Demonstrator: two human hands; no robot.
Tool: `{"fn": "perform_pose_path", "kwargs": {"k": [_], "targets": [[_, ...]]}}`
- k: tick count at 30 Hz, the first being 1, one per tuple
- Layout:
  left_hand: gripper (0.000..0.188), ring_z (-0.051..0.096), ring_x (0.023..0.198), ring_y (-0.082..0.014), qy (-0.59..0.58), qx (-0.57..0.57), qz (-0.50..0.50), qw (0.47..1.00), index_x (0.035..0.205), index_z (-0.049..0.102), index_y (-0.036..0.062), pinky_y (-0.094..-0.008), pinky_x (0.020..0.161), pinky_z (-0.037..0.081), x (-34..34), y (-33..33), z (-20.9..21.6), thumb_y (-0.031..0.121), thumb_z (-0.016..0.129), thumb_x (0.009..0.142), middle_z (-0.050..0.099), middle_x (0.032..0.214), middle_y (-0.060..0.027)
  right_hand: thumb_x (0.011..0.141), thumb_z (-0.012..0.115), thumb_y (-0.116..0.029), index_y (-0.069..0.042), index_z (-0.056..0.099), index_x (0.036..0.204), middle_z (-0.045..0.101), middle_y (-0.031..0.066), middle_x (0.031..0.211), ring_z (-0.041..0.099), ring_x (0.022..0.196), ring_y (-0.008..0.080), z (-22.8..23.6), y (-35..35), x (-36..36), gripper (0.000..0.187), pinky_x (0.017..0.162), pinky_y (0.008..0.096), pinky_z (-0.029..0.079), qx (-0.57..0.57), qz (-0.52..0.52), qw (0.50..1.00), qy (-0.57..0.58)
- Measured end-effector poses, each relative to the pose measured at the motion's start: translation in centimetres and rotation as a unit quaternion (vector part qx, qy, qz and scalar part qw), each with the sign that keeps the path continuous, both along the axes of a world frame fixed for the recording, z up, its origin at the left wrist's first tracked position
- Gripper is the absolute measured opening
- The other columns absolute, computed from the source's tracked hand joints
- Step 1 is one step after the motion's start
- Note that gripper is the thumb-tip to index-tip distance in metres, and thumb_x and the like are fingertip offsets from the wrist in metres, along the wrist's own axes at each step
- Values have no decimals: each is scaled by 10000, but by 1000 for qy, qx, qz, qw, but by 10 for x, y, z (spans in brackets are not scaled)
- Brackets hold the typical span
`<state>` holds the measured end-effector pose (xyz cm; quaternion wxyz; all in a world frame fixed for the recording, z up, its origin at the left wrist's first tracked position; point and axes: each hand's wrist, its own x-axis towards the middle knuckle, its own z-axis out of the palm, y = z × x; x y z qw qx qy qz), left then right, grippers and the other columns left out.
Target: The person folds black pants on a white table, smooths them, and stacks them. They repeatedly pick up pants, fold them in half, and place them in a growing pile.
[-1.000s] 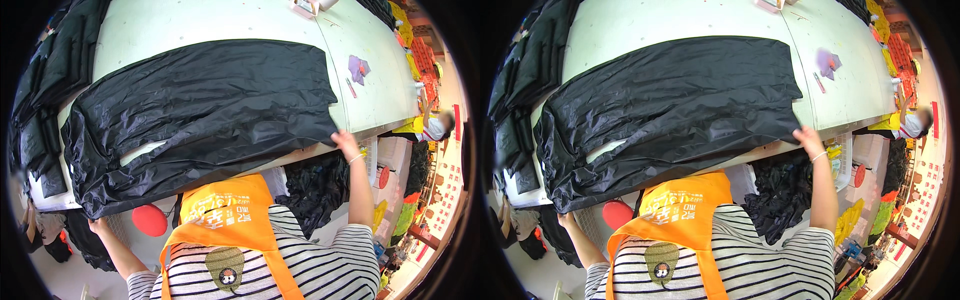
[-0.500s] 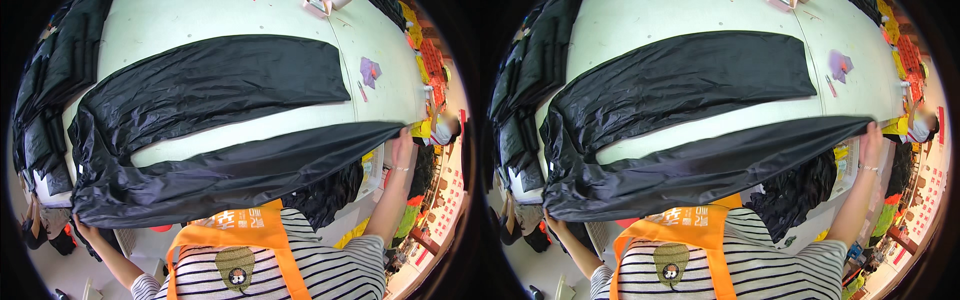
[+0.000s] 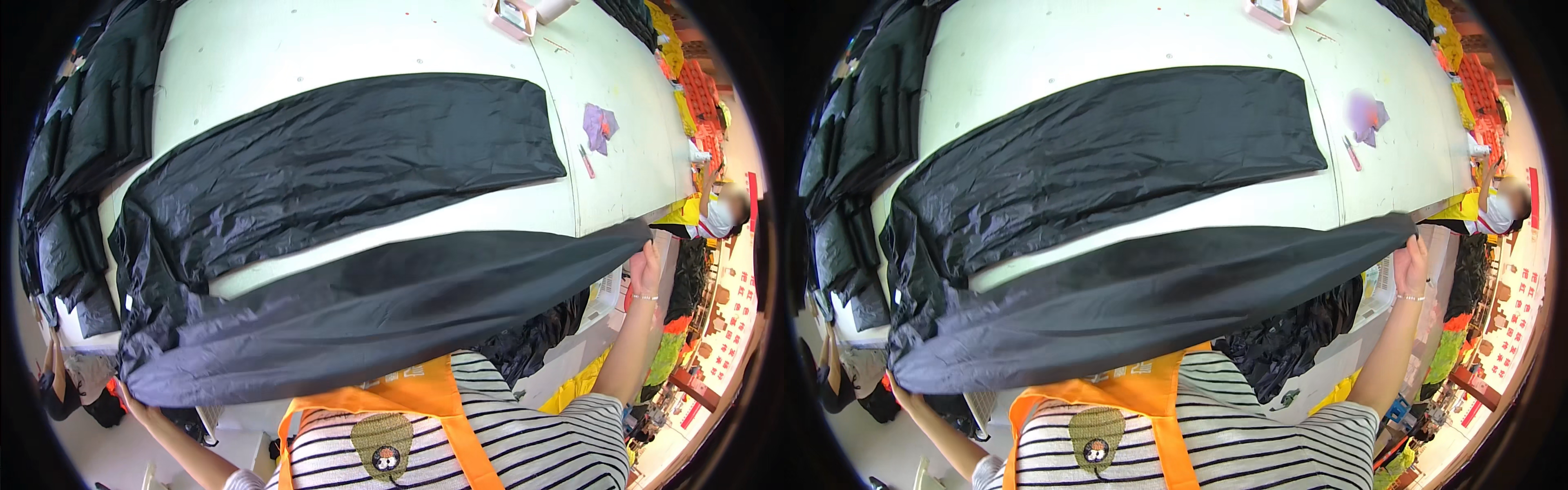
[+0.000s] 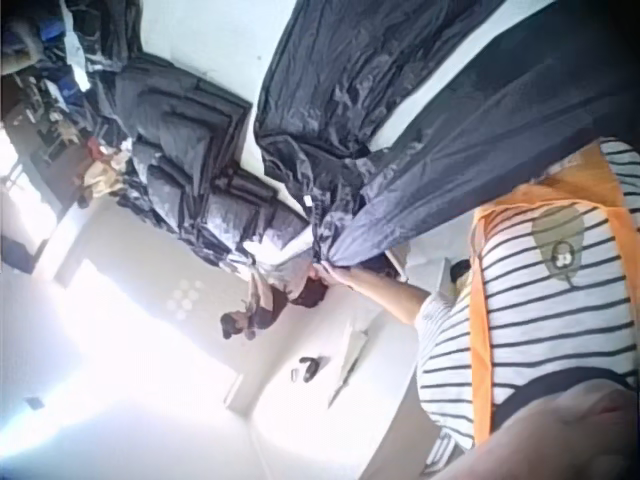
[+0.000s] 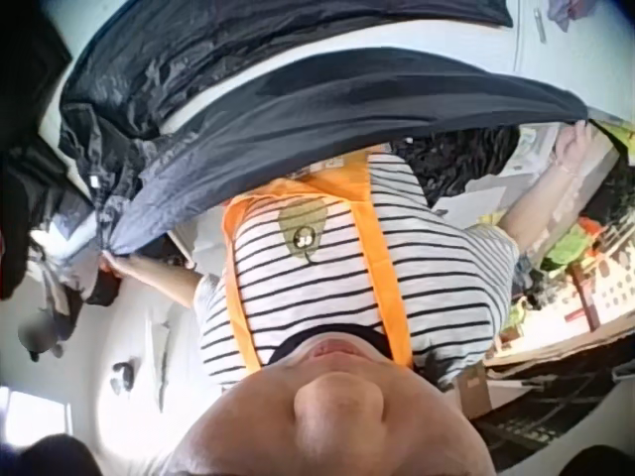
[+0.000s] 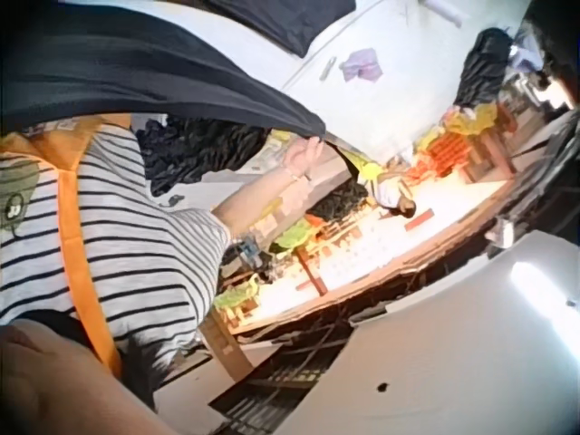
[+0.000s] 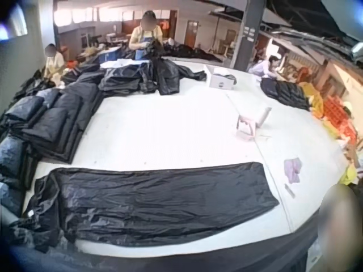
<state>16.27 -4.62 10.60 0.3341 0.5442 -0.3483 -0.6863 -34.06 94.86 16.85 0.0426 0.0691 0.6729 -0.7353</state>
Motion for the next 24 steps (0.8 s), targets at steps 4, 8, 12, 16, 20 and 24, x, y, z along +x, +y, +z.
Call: {"fn": "perform_pose_path", "kwargs": {"k": [4,8,12,16,20,24], "targets": [[554,460,1215,-266,-22,-19,73,997,1303,459,-16,-395,1063,325,-88,-18,22,365,537,908,482,1330,-136,949,493,-122,-21,546,1155,590,76,1143,542,1069,183,39,-70,-55,235,967,355,393,34,-44,998,40],[385,485,1182,-270,122,-109,-22,986,1261,443,-83,-365,1057,371,-36,-232,36,117,516,940,482,1293,-228,870,630,-343,-5,650,954,647,29,913,573,834,129,-47,-139,-224,348,737,276,442,277,-16,959,60],[378,470,1215,-273,164,-21,-176,970,1263,464,-66,-359,1038,392,-277,-157,-59,125,513,941,525,1259,-202,819,648,-468,-8,672,909,657,65,780,600,739,157,-65,-161,-274,469,676,302,457,474,-1,876,86],[476,485,1199,-303,-367,-594,-271,662,1282,469,-43,-347,1039,340,-301,-3,-117,143,627,874,508,1302,-189,787,697,-412,-12,661,1043,669,142,998,639,944,244,-165,-160,-287,477,844,323,481,600,27,797,61],[562,443,1230,-364,-383,-685,-331,524,1322,447,2,-428,1030,328,-278,145,-90,267,627,861,462,1343,-199,786,708,-312,-80,667,1056,647,159,1040,621,944,318,-164,-157,-249,359,833,353,480,636,125,761,14],[610,447,1209,-375,-493,-585,-398,506,1297,460,31,-445,999,357,-270,162,-109,321,675,806,466,1328,-180,792,713,-261,-39,591,1125,643,113,928,633,841,231,-170,-139,-229,418,771,330,497,547,91,831,-32]]}}
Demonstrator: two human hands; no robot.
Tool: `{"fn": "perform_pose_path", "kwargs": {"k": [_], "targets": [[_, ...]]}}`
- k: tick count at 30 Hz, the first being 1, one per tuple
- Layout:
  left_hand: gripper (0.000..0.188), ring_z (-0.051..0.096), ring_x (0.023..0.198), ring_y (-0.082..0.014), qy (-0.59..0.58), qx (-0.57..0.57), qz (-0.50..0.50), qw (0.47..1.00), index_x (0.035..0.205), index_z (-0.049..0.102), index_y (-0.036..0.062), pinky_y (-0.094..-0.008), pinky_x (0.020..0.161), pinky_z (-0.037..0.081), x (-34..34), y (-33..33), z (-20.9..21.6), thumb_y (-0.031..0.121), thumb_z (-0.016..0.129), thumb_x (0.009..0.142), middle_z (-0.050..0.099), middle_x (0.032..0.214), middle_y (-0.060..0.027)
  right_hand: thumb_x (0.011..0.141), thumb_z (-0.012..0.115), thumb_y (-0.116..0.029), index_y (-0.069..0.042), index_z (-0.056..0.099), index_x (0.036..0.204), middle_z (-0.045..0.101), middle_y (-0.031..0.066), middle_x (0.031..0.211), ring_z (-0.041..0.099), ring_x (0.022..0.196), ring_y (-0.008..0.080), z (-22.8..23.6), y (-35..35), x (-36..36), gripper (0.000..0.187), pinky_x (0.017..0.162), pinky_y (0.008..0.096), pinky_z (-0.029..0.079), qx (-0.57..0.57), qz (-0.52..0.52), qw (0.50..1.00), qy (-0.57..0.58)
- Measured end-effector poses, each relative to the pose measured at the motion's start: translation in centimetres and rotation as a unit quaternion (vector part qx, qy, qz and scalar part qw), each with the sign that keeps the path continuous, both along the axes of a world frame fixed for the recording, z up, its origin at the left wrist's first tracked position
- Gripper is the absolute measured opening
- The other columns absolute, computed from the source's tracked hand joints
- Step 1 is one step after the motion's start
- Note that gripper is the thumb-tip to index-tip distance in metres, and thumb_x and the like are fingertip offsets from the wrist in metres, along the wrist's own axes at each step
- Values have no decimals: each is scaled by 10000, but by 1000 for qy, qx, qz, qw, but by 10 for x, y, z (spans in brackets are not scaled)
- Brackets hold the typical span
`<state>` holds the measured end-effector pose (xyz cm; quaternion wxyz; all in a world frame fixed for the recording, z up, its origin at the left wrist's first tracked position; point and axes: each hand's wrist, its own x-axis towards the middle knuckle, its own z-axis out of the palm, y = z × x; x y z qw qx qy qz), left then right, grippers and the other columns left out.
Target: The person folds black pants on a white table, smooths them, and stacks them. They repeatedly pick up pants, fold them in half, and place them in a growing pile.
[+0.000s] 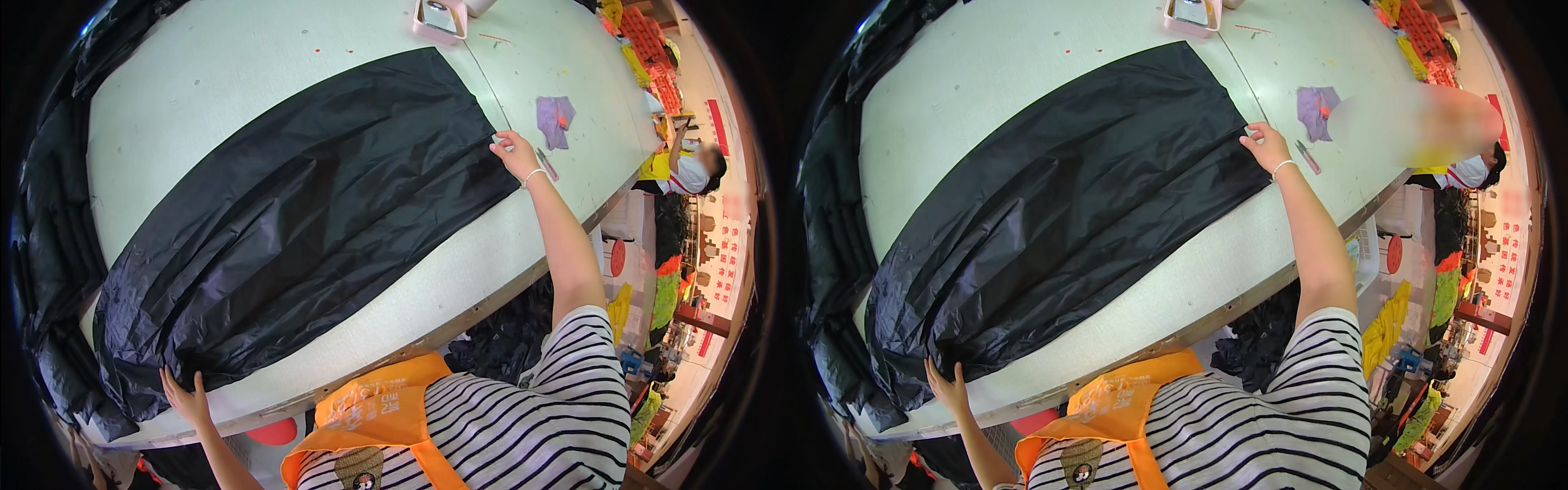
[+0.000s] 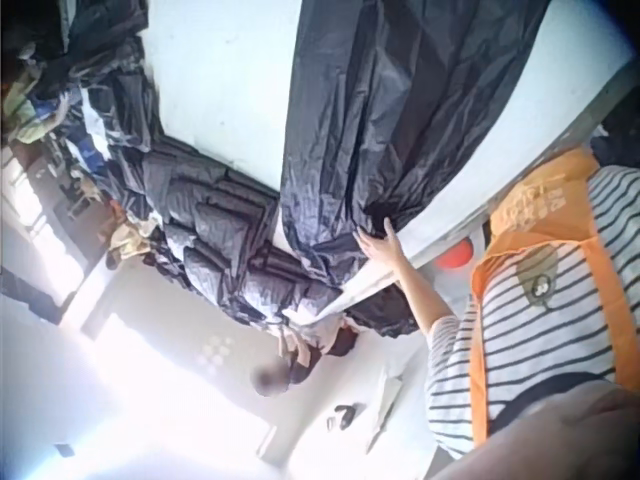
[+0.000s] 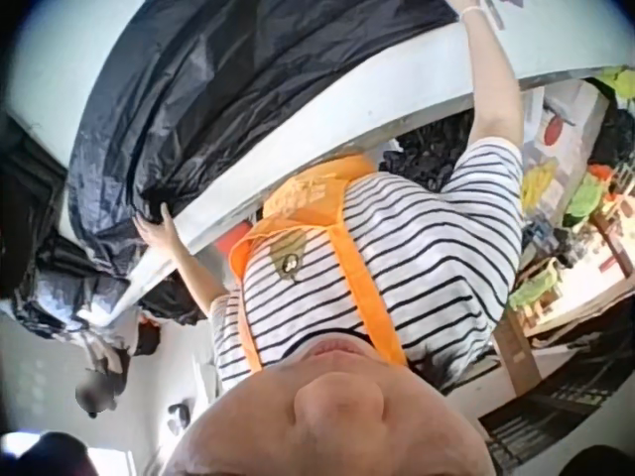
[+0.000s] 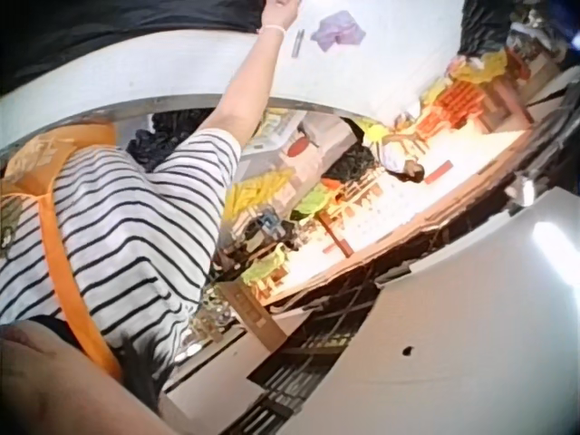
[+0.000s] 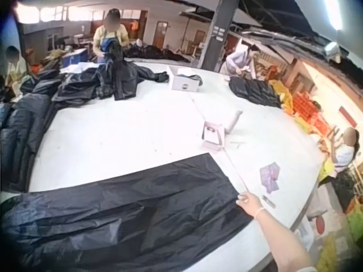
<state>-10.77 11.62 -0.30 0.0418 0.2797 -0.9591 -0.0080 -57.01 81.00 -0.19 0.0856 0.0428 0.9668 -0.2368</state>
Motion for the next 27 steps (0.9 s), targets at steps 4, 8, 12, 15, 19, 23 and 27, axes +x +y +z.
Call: {"fn": "perform_pose_path", "kwargs": {"k": [4,8,12,15,19,23,27], "targets": [[566,474,1150,-383,-34,38,90,995,1232,476,-5,-436,963,384,-21,-18,-10,264,675,776,505,1251,-193,824,696,-265,-23,538,1177,631,81,915,621,780,160,-10,-10,-3,456,694,286,507,-195,-109,975,-25],[527,493,1112,-408,-43,84,107,990,1224,468,-34,-432,950,394,-20,-46,-35,152,627,756,522,1222,-216,845,682,-280,-14,565,1074,608,53,872,600,728,129,-14,-9,-16,370,642,239,511,-250,-144,951,-113],[551,531,1069,-410,-45,102,137,984,1221,472,-7,-436,915,419,-12,-55,-39,135,644,717,569,1142,-230,838,682,-267,-43,566,828,575,27,794,579,720,119,62,-36,-19,253,664,267,520,-382,-115,912,-94],[543,549,1046,-412,-69,110,180,975,1194,486,16,-444,890,435,-19,-43,-28,129,652,690,588,1107,-233,816,661,-143,-55,560,876,597,32,807,592,722,125,105,-11,6,147,640,269,506,-402,-137,898,-117],[598,517,1104,-411,-96,106,177,974,1224,447,26,-440,933,420,-12,-43,-38,92,654,667,561,1160,-237,742,695,-94,20,543,1071,613,91,860,617,718,168,50,38,64,380,511,306,501,-182,-167,950,-191],[671,471,1167,-405,-99,107,167,975,1285,398,18,-428,986,388,-5,-45,-41,63,649,664,518,1224,-248,697,733,-114,80,534,1140,623,182,990,647,792,251,-8,55,131,524,577,336,533,-69,-164,974,-142],[674,481,1157,-402,-67,114,159,978,1283,416,14,-421,983,393,-1,-46,-45,68,644,651,526,1211,-255,715,745,-323,89,608,1005,642,213,963,641,836,268,-7,49,166,522,768,384,497,131,-77,979,-134]]}}
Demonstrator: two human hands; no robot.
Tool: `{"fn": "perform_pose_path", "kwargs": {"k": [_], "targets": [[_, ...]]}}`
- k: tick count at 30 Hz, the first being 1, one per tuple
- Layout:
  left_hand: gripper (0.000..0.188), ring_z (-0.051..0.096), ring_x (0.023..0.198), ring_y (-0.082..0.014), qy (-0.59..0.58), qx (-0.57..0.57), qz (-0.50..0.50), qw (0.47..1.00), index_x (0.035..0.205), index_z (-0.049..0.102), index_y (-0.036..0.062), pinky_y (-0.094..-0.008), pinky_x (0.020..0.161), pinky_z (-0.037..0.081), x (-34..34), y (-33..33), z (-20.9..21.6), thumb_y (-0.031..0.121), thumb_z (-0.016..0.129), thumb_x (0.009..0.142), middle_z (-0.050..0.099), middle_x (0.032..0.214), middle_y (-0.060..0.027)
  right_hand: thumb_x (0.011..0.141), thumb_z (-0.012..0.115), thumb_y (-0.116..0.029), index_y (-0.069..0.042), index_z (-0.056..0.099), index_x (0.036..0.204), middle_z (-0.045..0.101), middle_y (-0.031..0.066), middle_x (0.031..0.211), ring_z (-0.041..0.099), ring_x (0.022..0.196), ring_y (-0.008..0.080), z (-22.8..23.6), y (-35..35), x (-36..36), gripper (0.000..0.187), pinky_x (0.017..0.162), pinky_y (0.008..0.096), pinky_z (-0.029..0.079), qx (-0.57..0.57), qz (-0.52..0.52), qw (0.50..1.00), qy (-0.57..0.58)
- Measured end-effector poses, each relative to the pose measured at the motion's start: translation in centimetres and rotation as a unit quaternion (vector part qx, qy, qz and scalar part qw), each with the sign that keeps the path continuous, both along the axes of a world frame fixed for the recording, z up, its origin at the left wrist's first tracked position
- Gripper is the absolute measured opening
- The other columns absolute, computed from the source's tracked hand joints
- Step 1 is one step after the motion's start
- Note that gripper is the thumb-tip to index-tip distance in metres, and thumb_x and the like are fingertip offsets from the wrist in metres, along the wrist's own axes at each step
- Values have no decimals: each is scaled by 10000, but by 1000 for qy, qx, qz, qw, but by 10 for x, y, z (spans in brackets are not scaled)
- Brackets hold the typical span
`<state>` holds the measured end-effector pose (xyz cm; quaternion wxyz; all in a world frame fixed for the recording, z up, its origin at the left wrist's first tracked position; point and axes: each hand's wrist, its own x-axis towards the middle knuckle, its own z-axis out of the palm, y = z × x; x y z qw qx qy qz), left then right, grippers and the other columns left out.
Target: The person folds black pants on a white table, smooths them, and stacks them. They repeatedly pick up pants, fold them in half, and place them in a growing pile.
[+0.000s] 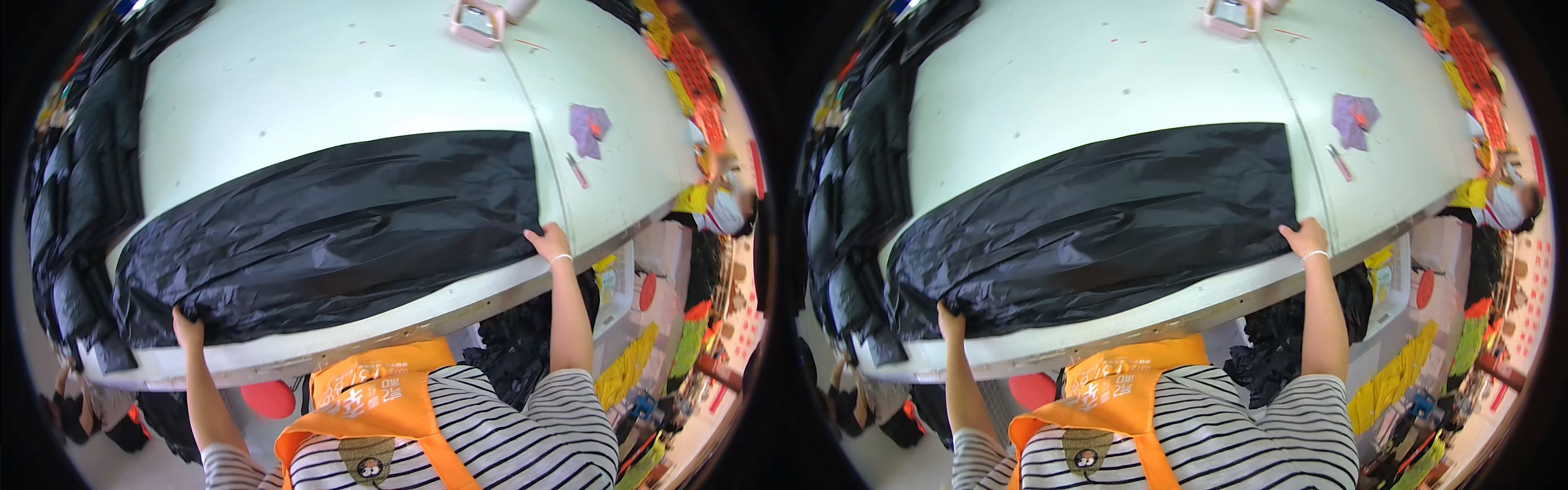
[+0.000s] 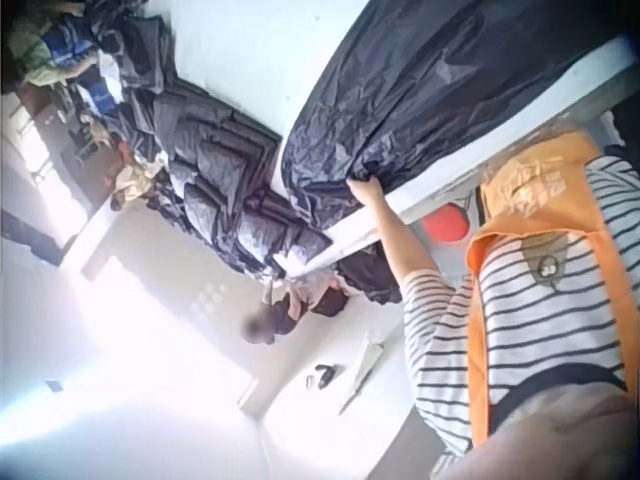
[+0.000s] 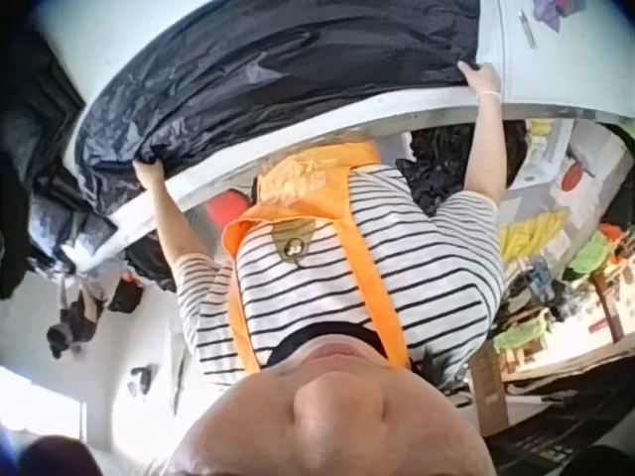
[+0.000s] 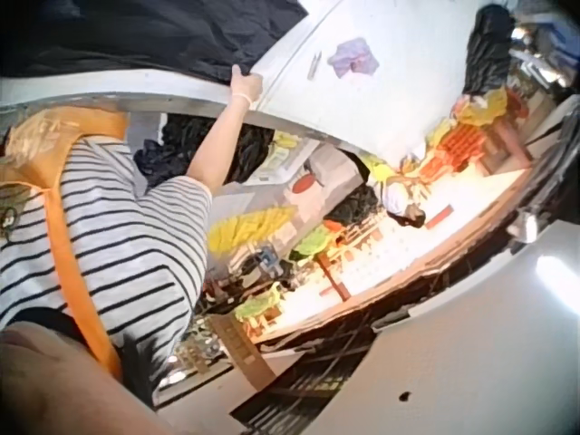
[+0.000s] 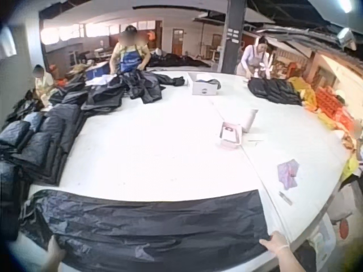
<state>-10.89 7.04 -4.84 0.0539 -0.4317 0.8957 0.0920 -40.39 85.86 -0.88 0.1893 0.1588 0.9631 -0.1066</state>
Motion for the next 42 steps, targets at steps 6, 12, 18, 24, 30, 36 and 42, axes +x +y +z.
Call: {"fn": "perform_pose_path", "kwargs": {"k": [6,12,18,24,30,36,42], "targets": [[554,542,1055,-374,-75,-86,-81,990,1181,520,76,-428,879,457,-23,8,48,129,659,647,580,1134,-167,792,669,-348,97,579,1066,634,217,1042,624,942,298,0,44,6,530,777,387,491,-142,47,987,-59],[423,599,650,-283,184,-255,-15,949,1068,563,137,-389,584,463,-14,34,164,178,708,673,563,684,-73,891,580,-347,-49,502,1182,601,95,1094,604,921,198,36,54,-12,424,684,372,525,-277,-93,952,-85],[594,535,1124,-227,409,-123,-43,903,1258,499,22,-314,949,392,72,104,78,-140,427,690,567,1184,-169,859,627,-90,-57,441,1257,592,118,1109,583,973,190,6,72,-39,441,858,311,464,-452,-166,872,90],[802,460,1226,-318,100,-63,-153,981,1399,332,29,-412,1039,341,134,111,55,271,721,740,481,1331,-165,779,667,-59,-79,381,1348,587,177,1129,575,1017,317,-64,137,-77,637,919,378,439,34,37,995,89],[667,495,1178,-287,328,-80,82,938,1377,357,-14,-353,998,364,159,-58,78,292,648,860,514,1271,-222,796,655,-137,-11,565,1167,595,192,1144,555,1068,353,13,-168,-72,402,928,405,430,0,353,875,331],[760,496,1174,-251,340,118,198,912,1359,384,-39,-309,995,348,65,-221,55,516,560,871,527,1263,-211,852,594,-307,-46,578,1154,639,150,1035,575,994,340,-18,-460,-50,400,855,435,454,-87,408,867,274],[603,567,1076,-190,158,487,216,831,1215,557,-21,-311,918,423,26,-268,47,470,583,867,614,1147,-123,891,555,-341,-50,651,890,655,145,908,601,935,291,-9,-604,-23,306,835,354,441,-205,488,847,-47]]}}
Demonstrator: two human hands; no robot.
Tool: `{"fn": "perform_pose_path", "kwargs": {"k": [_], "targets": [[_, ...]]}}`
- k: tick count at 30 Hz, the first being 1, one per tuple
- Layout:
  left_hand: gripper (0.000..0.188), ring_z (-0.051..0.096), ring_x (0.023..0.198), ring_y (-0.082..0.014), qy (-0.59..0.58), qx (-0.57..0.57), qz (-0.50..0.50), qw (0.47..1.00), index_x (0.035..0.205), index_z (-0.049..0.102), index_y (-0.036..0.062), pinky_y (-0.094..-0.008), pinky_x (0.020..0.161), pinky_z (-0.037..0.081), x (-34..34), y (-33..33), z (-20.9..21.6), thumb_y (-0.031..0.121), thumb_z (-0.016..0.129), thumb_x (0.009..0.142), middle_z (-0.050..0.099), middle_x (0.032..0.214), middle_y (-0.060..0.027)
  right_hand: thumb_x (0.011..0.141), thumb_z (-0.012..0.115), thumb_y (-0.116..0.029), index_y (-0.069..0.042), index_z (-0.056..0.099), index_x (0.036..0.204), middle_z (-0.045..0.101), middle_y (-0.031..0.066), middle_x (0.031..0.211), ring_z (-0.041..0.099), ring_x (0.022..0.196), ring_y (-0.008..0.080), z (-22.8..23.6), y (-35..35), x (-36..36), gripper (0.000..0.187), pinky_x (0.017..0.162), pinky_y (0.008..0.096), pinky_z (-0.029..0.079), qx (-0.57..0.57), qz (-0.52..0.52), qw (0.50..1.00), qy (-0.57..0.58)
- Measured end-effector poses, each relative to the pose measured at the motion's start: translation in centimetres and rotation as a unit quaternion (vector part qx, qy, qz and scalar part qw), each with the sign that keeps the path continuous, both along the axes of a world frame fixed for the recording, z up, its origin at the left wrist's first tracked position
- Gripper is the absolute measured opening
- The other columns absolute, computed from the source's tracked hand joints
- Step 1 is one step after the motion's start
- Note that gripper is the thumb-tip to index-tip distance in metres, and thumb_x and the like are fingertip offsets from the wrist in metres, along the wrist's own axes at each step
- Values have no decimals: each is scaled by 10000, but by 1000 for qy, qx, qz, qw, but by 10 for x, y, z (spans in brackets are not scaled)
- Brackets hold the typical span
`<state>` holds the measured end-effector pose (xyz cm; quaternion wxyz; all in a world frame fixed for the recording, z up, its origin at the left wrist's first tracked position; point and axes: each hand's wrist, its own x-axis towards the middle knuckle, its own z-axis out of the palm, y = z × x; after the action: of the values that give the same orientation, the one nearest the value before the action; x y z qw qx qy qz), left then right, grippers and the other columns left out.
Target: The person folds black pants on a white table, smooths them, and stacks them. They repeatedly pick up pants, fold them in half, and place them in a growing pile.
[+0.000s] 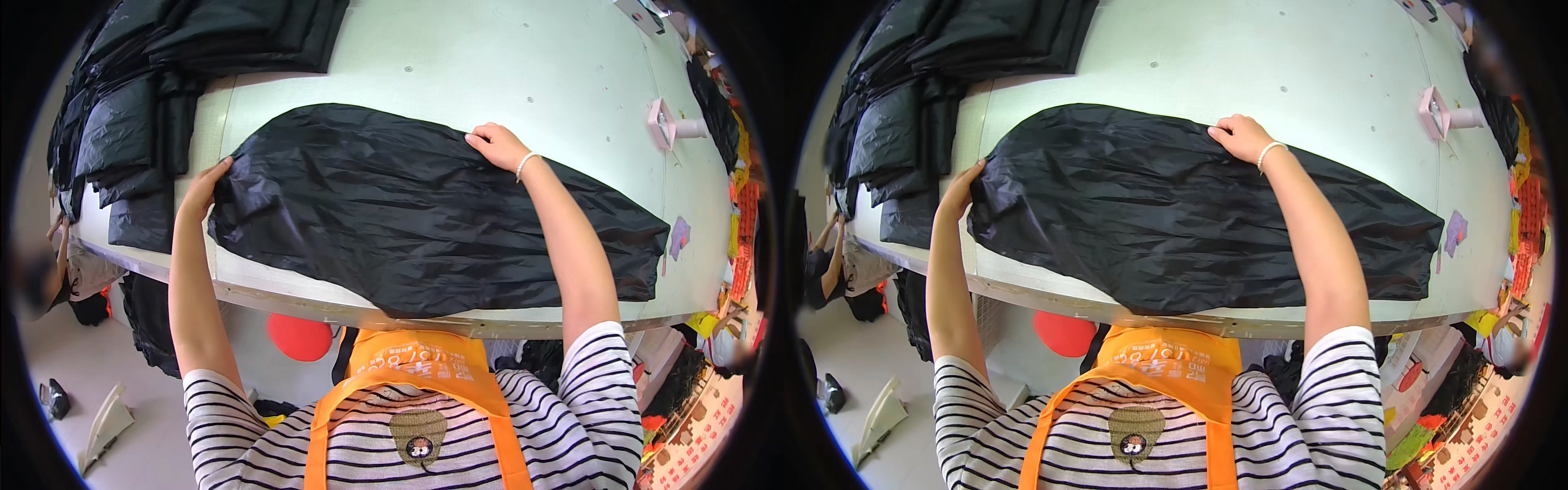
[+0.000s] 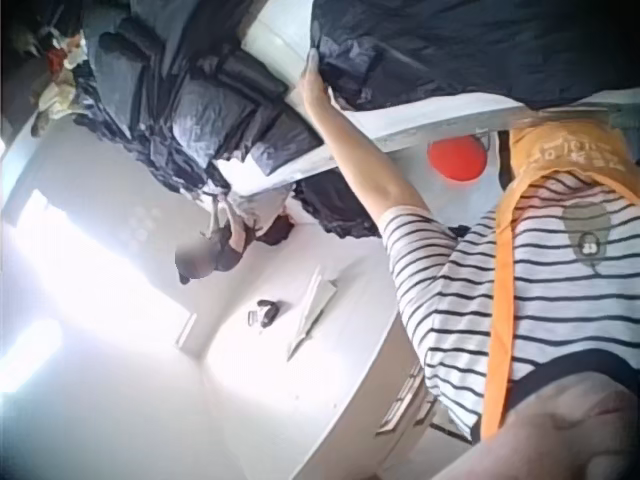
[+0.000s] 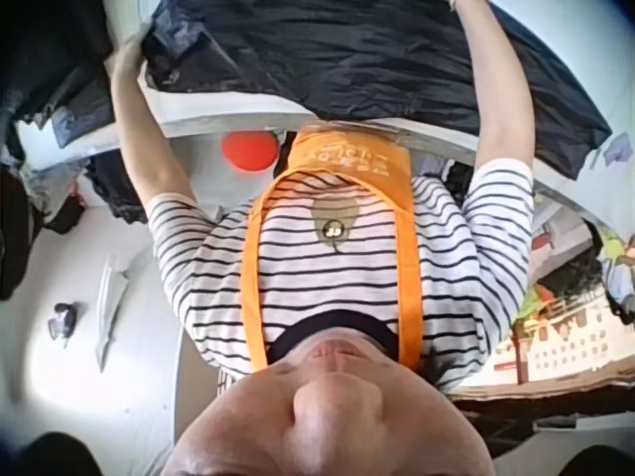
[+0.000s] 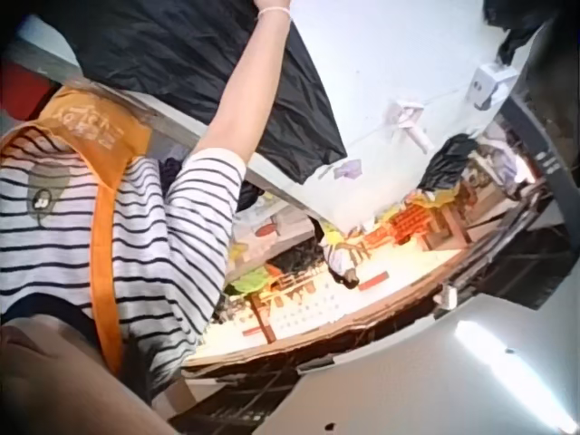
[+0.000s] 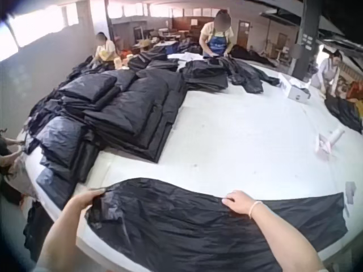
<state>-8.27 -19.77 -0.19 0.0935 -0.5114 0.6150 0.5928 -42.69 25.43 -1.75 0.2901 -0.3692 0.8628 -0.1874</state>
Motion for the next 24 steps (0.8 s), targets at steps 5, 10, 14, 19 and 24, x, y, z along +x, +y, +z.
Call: {"fn": "perform_pose_path", "kwargs": {"k": [5,10,14,19,24], "targets": [[512,562,1041,-156,104,144,-15,984,1195,564,-23,-300,946,390,21,-28,2,366,630,869,624,1121,-61,898,578,-304,-31,661,855,653,111,1107,558,1069,175,21,-18,4,289,960,293,384,-39,3,961,-275],[480,528,1080,-170,51,14,-113,992,1213,554,-28,-307,984,346,-14,-22,32,328,604,894,618,1125,-73,907,566,-304,-22,599,707,599,0,736,499,725,91,28,-38,11,347,740,264,420,126,17,954,-271],[473,479,1198,-235,371,164,-32,914,1306,443,-39,-372,1041,336,17,-29,45,259,523,948,530,1273,-137,878,613,-327,-47,615,640,455,-72,562,356,563,48,20,-34,7,368,560,232,349,-6,-82,977,-199],[768,437,1260,-239,330,317,-81,885,1345,373,-58,-389,1080,303,74,-55,38,485,601,852,480,1342,-134,772,720,-295,-86,655,650,590,24,712,558,762,188,3,-42,40,251,716,338,421,-64,-155,950,262],[561,555,1105,-198,249,244,-58,936,1293,427,-59,-348,957,432,36,-26,23,298,605,899,564,1226,-109,775,636,-227,-58,525,1182,448,189,1291,422,1173,391,18,-57,148,454,964,496,326,-226,-74,926,293]]}}
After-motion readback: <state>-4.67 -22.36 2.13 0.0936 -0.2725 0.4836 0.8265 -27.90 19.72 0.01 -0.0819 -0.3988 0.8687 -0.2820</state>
